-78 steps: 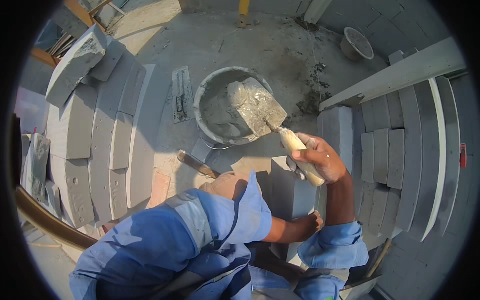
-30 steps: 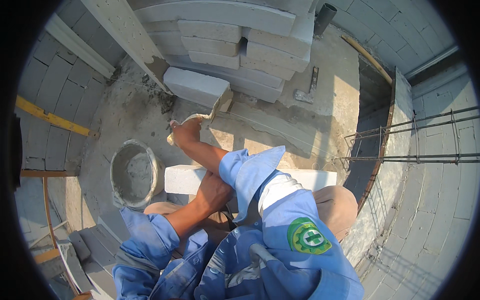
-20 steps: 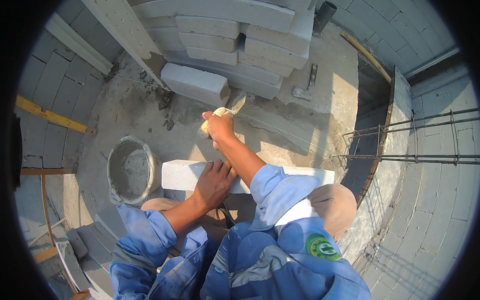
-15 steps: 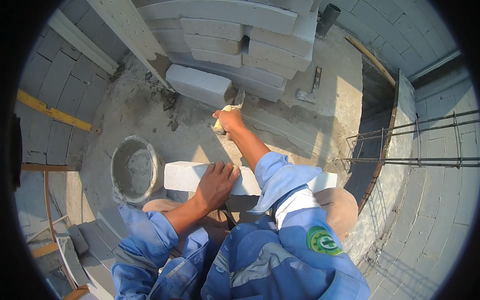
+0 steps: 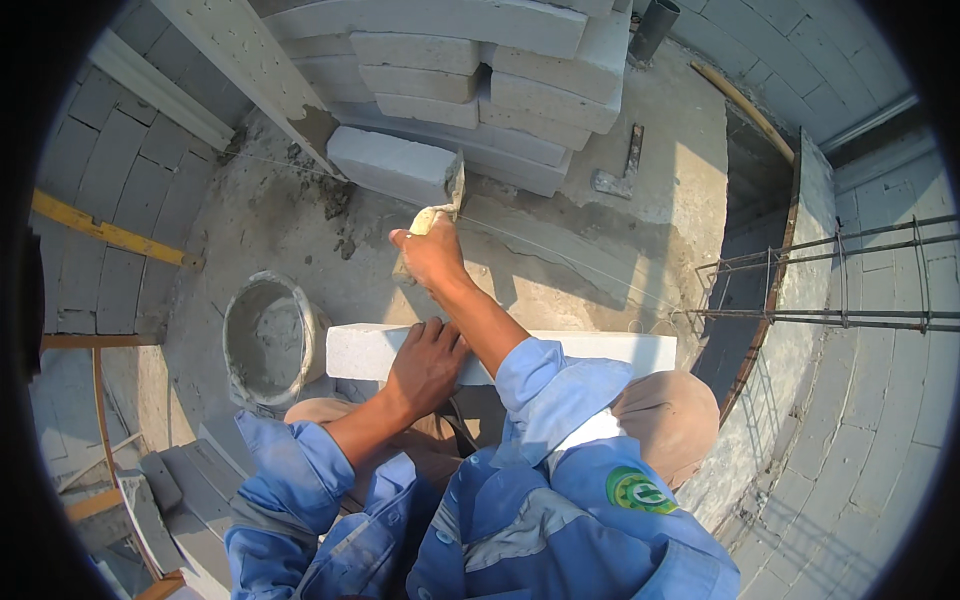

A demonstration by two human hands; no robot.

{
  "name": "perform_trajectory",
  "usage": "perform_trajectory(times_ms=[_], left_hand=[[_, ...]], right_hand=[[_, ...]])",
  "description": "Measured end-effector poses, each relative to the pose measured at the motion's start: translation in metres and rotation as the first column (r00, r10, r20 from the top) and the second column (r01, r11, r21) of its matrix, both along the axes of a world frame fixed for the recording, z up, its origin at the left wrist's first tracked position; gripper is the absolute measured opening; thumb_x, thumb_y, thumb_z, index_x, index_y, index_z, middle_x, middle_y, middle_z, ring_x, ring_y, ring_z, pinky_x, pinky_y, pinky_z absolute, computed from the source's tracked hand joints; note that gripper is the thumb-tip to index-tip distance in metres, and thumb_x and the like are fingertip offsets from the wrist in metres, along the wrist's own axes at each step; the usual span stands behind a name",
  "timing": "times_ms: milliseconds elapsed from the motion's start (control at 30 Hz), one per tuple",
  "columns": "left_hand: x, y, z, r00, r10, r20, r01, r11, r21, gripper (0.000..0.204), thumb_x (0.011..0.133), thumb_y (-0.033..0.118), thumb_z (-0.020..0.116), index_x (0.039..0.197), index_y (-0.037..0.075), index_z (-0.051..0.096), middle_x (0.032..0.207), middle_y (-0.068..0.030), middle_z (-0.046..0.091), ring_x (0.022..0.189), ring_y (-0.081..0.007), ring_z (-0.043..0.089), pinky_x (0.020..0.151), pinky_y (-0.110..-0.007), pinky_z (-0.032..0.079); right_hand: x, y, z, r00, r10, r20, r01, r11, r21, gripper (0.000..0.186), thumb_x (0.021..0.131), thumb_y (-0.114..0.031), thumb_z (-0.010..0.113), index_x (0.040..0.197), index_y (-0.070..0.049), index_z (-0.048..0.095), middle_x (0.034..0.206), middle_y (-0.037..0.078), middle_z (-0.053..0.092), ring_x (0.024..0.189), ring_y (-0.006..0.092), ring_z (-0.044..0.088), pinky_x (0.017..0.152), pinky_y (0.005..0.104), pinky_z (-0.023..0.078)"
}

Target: The person constructs a wall by applying mortar from a bucket onto lightweight concrete blocks with a trowel, then laying the blocks in courses.

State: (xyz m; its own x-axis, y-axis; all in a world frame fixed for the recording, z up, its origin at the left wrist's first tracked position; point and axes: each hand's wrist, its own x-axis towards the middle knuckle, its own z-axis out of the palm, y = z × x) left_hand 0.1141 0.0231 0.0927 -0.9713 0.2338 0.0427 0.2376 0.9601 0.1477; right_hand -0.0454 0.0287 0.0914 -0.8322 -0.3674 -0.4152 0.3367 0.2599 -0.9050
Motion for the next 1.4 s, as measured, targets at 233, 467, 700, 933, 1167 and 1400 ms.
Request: perform_trajectory(times_ms=[233,467,700,933,1167,1400], left_hand=[[-0.001,0.001,0.004,1.0,-0.008,0.005,0.008,1.0,0.01,0.028,0.086,0.015,0.061,0.111,0.003,0.064,0.104,-0.01,0.06,0.101,-0.0267,0.057,0.087,-0.04,0.045],[0.005,-0.002,-0.008,1.0,0.014,0.02,-0.014,1.0,0.012,0.062,0.066,0.016,0.079,0.123,0.002,0.06,0.107,-0.0118,0.057,0.104,-0.03,0.055,0.088,-0.041,0.046],[0.006,-0.006,-0.011,0.997,0.037,0.073,-0.036,0.999,-0.004,0.062,0.068,0.016,0.078,0.126,0.001,0.06,0.108,-0.0114,0.058,0.104,-0.0289,0.056,0.089,-0.04,0.047],[-0.003,-0.003,-0.007,0.993,0.0,0.12,0.0,1.0,-0.005,0.053,0.072,0.017,0.074,0.121,0.001,0.062,0.109,-0.0123,0.06,0.104,-0.0302,0.056,0.089,-0.041,0.046],[0.0,-0.013,-0.01,0.987,-0.002,0.162,0.015,0.997,-0.081,0.039,0.078,0.016,0.069,0.114,0.001,0.068,0.109,-0.0139,0.064,0.109,-0.0305,0.057,0.091,-0.044,0.045],[-0.007,-0.01,-0.008,0.997,-0.025,0.077,0.017,0.996,0.091,0.042,0.078,0.013,0.068,0.118,0.0,0.066,0.107,-0.0139,0.062,0.107,-0.0309,0.057,0.09,-0.044,0.046]], right_hand=[[0.005,0.027,0.007,0.957,-0.119,0.266,0.229,0.87,-0.436,0.037,0.084,-0.011,0.074,0.114,0.002,0.056,0.088,0.008,0.061,0.071,0.0157,0.061,0.063,0.0319,0.051],[-0.043,0.012,-0.08,0.883,-0.158,0.443,0.304,0.91,-0.281,0.026,0.082,-0.012,0.076,0.1,-0.003,0.058,0.082,0.008,0.06,0.064,0.0192,0.063,0.054,0.0333,0.054],[-0.047,-0.018,-0.089,0.942,-0.148,0.3,0.204,0.965,-0.163,0.031,0.081,-0.013,0.076,0.102,0.002,0.058,0.085,0.01,0.062,0.067,0.0201,0.063,0.058,0.0366,0.053],[-0.023,-0.05,-0.101,0.98,-0.117,0.16,0.114,0.993,0.029,0.042,0.083,-0.017,0.077,0.108,0.009,0.056,0.09,0.016,0.065,0.071,0.0215,0.063,0.06,0.0413,0.05],[0.026,-0.039,-0.046,0.987,-0.052,0.15,0.065,0.995,-0.08,0.05,0.084,-0.022,0.081,0.113,0.009,0.053,0.095,0.015,0.064,0.08,0.0201,0.063,0.063,0.0369,0.053],[0.016,0.004,-0.015,0.947,-0.178,0.266,0.223,0.963,-0.153,0.059,0.084,-0.017,0.076,0.129,0.008,0.048,0.112,0.019,0.062,0.094,0.0265,0.065,0.079,0.0399,0.055]])
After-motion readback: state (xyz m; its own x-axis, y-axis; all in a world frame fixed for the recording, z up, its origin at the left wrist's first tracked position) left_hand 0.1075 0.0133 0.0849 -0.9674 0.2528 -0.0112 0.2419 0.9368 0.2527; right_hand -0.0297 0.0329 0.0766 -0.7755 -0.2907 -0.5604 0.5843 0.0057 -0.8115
